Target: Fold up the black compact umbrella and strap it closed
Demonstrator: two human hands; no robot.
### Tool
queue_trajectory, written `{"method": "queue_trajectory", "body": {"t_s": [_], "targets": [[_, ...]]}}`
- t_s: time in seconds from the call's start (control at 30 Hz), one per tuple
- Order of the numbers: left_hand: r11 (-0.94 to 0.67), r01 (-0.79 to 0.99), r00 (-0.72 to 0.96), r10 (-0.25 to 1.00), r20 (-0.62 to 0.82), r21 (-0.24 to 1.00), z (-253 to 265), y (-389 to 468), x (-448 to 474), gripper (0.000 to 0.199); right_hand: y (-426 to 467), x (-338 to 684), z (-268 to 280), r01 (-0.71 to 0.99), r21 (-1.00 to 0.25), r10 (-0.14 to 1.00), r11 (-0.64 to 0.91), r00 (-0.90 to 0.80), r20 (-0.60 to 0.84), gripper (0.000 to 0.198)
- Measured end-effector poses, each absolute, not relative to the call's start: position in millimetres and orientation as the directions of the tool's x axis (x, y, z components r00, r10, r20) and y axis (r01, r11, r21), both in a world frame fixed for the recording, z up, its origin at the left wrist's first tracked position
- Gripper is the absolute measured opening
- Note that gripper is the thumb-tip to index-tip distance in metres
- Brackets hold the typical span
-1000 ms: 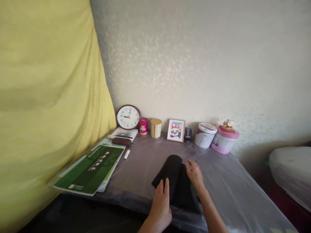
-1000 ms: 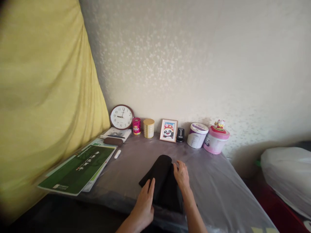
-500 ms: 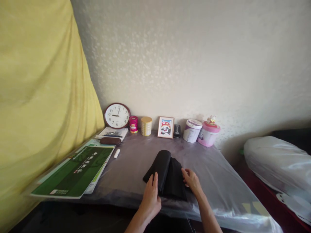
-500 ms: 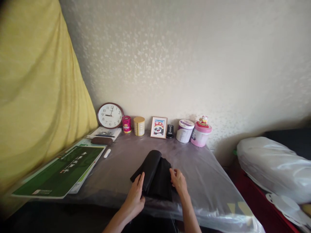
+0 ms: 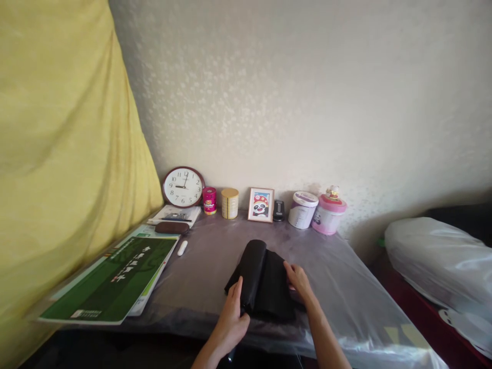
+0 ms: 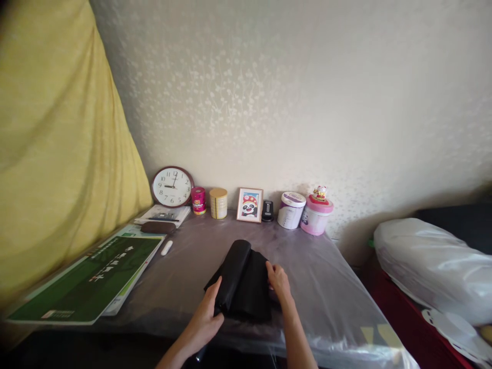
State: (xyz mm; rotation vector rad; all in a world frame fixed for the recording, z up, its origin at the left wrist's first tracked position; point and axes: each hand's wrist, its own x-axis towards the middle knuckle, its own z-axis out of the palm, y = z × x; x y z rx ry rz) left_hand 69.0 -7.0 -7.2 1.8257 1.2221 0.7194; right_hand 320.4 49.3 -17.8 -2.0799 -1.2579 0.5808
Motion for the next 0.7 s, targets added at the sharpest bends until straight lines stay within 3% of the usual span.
{"method": "queue_trajectory", "body": {"t_s": [0.1,0.2,0.47,0.7], "targets": [[-0.172,0.467,0.382,0.924,-0.022,0.867,-1,-8,67,0.08,52,319,-17,0.605,-0.715,0.888,-0.351,0.458,-0.049,0.05],[-0.184,0.48,0.383,0.924,-0.016,0.858,-3,-9,67,0.081,53,314,-17,0.622,-0.713,0.866,-0.325,0.498,0.04,0.049],[-0.23,0.614,0.347,0.938,0.003,0.755,-17,-9,77,0.085,48,319,-28,0.641,-0.718,0.838,-0.272,0.524,0.151,0.026],[-0.249,0.749,0.324,0.946,-0.011,0.614,-16,-14,86,0.089,50,322,-15,0.566,-0.806,0.857,-0.172,0.49,0.161,0.045]]}}
